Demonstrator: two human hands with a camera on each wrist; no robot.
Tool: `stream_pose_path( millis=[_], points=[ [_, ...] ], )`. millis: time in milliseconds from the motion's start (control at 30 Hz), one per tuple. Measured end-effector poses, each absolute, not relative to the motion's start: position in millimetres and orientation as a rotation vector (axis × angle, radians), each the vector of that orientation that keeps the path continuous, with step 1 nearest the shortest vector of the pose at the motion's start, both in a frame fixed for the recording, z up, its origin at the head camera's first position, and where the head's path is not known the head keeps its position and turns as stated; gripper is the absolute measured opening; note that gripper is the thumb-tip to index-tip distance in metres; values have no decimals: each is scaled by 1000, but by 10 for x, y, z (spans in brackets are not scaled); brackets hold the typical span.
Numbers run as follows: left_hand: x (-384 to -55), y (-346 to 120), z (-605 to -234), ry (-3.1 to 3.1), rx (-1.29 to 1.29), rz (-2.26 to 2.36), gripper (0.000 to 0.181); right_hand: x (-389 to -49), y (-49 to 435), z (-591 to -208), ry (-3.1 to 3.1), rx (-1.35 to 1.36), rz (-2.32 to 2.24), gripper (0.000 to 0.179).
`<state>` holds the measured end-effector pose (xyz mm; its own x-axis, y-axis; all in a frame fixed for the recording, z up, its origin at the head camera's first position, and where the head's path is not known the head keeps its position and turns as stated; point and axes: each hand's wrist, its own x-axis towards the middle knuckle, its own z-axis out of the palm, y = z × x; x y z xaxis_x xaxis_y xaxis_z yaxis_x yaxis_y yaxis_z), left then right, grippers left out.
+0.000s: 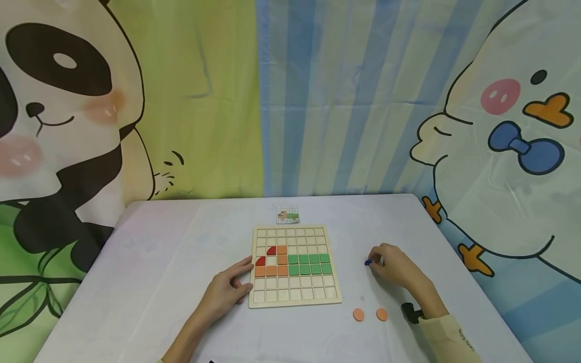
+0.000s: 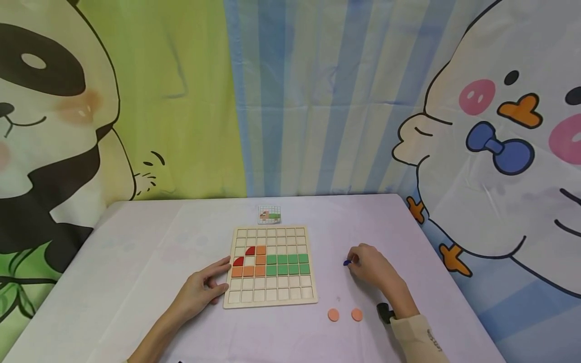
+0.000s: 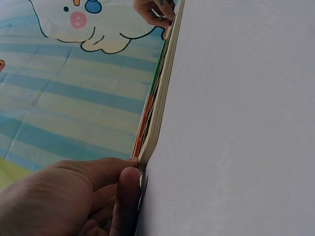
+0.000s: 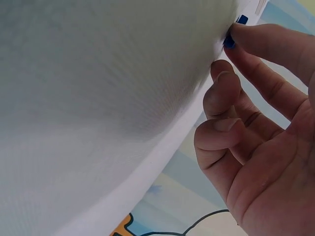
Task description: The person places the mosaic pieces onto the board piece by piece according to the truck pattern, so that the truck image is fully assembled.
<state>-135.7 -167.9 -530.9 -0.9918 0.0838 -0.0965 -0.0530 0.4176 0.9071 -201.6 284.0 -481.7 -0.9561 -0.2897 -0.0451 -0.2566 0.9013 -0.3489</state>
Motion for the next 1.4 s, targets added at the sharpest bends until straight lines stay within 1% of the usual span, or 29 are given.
stream_pose_path(
  millis=[400, 800, 1233, 1400],
  points=[
    [-1352, -1680, -5301, 2529, 25, 1637, 57, -2016, 2774, -4788, 2983, -443, -529, 5],
    [-1350, -1682, -5297, 2526, 21, 1630, 56, -2065, 2443, -4718, 2974, -453, -540, 5],
    [-1349, -1685, -5300, 2527, 46, 1650, 57, -2110, 2121, -4719, 2953, -637, -562, 5],
    [-1351, -1680, -5298, 2531, 49, 1654, 57, -2110, 1960, -4699, 2940, -661, -587, 5]
  ],
)
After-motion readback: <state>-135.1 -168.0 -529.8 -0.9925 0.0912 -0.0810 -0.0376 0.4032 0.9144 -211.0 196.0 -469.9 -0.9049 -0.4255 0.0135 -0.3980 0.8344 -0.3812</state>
